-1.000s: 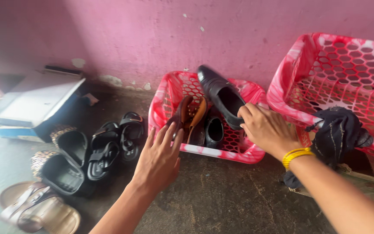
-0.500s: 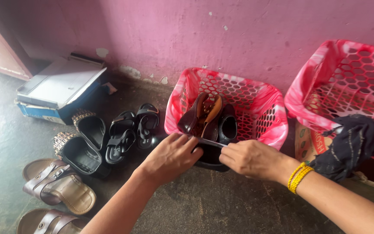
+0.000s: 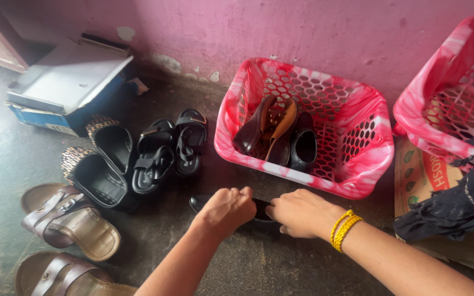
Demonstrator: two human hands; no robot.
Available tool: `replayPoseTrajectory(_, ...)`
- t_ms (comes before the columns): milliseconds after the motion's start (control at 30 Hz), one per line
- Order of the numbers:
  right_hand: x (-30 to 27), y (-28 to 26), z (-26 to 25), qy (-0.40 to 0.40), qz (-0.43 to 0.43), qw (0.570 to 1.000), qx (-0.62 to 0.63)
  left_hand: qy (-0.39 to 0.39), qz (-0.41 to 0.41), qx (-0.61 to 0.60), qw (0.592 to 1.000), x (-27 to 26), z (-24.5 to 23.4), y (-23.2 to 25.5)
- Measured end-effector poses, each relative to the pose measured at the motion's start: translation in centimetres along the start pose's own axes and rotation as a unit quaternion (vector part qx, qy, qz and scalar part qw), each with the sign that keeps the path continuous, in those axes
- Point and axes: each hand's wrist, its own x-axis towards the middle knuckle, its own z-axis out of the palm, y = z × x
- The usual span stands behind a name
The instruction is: The person removes various pairs of shoes from a pink plastic basket and places them on the floor. The shoes include black sandals, black flats, and brown sandals. After emptying the basket, the person uses a dark cloth to wipe the inside of the basket.
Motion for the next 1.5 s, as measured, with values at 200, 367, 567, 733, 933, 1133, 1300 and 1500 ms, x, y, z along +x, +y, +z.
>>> replayPoseTrajectory(200,-0.3,1.9,2.1,0.043,0.001,0.999,0.013,0.003,-0.041,-0.004,0.999,2.2,2.2,-0.1)
replayPoseTrajectory(367,-0.6,4.0,5.1,0.132,-0.026,0.990,-0.042,0.019,-0.092,-0.011,0.996,3.7,3.7,0.5)
replayPoseTrajectory(567,-1.2,4.3,5.2,0.165,-0.049,0.982,-0.073,-0.032,-0.099,0.018,0.994,3.3,2.7,0.8)
replayPoseTrajectory(733,-2.5,5.1,2.4,0.177,-0.048,0.981,-0.057,0.039,-0.110,-0.029,0.993,2.1,-0.4,0.2)
replayPoseTrajectory(933,-4.1,6.4,1.0,0.191,0.023,0.978,-0.076,0.081,-0.139,-0.030,0.987,3.1,-4.4,-0.3)
replayPoseTrajectory(1133,-5.2,8.6,2.2,0.200,0.099,0.970,-0.096,0.114,-0.151,-0.076,0.979,6.1,-4.0,0.9)
replayPoseTrajectory(1300,-4.9,9.6,3.1,0.223,0.188,0.955,-0.053,0.003,-0.157,-0.124,0.980,8.2,-3.4,2.0)
replayPoseTrajectory(1500,-3.2,10.5,3.3,0.277,0.332,0.876,0.216,-0.106,-0.174,-0.170,0.964,7.7,-3.4,1.9)
